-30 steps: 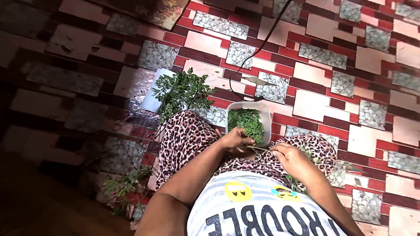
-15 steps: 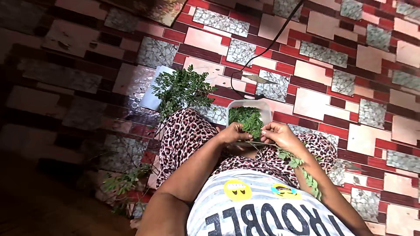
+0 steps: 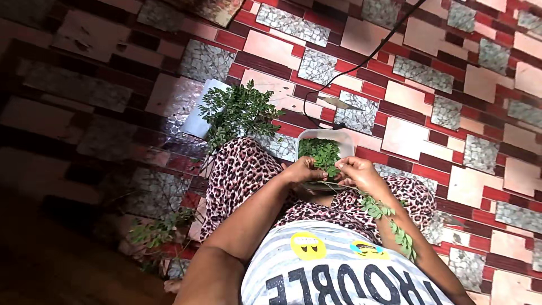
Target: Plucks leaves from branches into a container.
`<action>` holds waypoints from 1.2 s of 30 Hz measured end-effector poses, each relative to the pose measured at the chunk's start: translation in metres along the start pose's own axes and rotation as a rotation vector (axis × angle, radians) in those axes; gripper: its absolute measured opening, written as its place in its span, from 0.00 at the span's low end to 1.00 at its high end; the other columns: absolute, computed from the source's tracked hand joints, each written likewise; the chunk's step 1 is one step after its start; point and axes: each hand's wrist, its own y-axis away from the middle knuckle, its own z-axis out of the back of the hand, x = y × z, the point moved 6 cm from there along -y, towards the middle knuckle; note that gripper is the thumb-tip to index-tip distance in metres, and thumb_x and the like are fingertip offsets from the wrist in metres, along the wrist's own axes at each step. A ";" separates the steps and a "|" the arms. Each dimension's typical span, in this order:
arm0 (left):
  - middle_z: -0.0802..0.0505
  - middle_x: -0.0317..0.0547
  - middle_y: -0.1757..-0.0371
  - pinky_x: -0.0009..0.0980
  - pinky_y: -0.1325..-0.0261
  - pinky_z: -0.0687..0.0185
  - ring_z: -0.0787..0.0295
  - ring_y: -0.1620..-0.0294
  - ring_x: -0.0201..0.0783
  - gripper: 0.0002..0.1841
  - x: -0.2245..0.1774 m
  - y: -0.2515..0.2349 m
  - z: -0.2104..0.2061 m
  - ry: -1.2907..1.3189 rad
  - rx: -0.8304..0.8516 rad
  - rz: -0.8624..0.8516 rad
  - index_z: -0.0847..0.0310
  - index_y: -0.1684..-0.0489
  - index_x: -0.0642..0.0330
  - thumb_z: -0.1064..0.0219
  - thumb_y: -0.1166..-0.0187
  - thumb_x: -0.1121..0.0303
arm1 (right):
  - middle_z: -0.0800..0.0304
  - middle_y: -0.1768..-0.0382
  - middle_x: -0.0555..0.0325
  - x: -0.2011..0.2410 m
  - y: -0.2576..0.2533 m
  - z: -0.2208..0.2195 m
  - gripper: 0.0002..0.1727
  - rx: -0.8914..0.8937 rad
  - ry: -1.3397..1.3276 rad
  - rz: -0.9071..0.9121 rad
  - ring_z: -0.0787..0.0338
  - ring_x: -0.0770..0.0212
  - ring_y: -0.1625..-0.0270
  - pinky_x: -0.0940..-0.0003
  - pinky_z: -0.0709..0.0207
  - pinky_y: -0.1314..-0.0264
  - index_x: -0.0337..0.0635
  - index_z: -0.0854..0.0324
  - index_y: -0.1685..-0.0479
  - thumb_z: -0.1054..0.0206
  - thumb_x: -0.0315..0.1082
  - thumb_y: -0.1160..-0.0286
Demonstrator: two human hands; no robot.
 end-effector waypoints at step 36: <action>0.06 0.41 0.67 0.27 0.52 0.13 0.10 0.65 0.28 0.03 0.006 -0.005 0.003 0.041 0.015 0.000 0.16 0.60 0.68 0.29 0.25 0.81 | 0.11 0.64 0.58 -0.009 -0.006 0.000 0.03 0.004 0.081 0.107 0.13 0.69 0.65 0.72 0.16 0.58 0.37 0.15 0.60 0.32 0.28 0.21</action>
